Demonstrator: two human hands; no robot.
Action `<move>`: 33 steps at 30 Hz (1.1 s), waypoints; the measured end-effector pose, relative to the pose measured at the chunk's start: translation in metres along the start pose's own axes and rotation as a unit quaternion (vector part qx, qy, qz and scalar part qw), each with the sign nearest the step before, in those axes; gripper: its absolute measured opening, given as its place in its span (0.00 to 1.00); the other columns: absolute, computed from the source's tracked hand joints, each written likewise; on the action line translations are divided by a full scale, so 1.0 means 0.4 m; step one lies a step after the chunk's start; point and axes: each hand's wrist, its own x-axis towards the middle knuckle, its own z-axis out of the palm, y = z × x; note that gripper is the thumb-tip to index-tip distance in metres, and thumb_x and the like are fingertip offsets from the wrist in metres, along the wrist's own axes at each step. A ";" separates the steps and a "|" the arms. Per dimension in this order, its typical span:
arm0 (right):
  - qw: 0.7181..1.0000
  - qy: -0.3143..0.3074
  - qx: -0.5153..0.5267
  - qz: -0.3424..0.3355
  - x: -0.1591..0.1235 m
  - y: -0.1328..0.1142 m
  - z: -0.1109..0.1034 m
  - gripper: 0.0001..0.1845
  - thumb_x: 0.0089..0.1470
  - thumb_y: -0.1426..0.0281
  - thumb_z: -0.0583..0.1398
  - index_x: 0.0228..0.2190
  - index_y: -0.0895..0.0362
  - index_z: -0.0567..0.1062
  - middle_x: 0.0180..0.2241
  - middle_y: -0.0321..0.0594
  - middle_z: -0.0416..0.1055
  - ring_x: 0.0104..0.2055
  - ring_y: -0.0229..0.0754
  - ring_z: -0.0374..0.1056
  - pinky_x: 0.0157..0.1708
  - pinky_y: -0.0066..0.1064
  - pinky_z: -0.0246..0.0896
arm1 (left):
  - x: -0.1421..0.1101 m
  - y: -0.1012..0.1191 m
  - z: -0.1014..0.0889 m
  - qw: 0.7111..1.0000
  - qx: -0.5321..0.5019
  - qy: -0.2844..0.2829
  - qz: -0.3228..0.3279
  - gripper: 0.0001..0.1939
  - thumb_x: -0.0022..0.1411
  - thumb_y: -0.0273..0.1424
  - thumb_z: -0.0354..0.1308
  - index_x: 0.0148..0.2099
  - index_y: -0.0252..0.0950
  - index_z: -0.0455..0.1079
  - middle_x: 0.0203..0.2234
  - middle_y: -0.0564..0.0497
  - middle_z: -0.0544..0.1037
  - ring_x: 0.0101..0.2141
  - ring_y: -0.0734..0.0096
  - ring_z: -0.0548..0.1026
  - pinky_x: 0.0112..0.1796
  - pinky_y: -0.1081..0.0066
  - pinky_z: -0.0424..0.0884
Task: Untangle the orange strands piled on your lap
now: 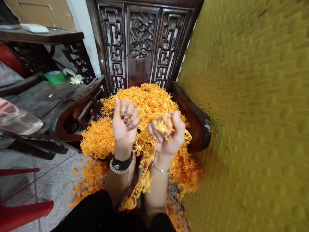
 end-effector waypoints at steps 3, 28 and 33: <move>0.992 0.076 -0.102 0.005 -0.006 0.001 0.009 0.23 0.56 0.63 0.52 0.12 0.56 0.58 0.08 0.26 0.45 0.08 0.26 0.39 0.08 0.22 0.35 | -0.011 -0.030 0.015 0.991 0.119 -0.038 -0.040 0.09 0.64 0.34 0.50 0.34 0.36 0.65 0.20 0.58 0.59 0.14 0.87 0.49 0.12 0.83 0.47; 0.981 0.164 0.020 -0.098 -0.003 -0.039 -0.015 0.18 0.58 0.63 0.52 0.21 0.55 0.73 0.22 0.29 0.70 0.27 0.30 0.69 0.34 0.26 0.70 | -0.021 0.010 -0.004 0.979 0.149 -0.126 -0.060 0.13 0.65 0.37 0.47 0.30 0.36 0.62 0.19 0.57 0.59 0.14 0.86 0.51 0.11 0.83 0.54; 0.970 0.131 -0.198 -0.047 -0.024 -0.019 0.016 0.20 0.60 0.58 0.47 0.37 0.48 0.77 0.48 0.32 0.71 0.55 0.39 0.63 0.59 0.40 0.54 | -0.040 -0.029 0.019 0.953 0.254 -0.153 -0.062 0.10 0.64 0.38 0.49 0.40 0.38 0.67 0.22 0.56 0.62 0.14 0.87 0.54 0.14 0.81 0.55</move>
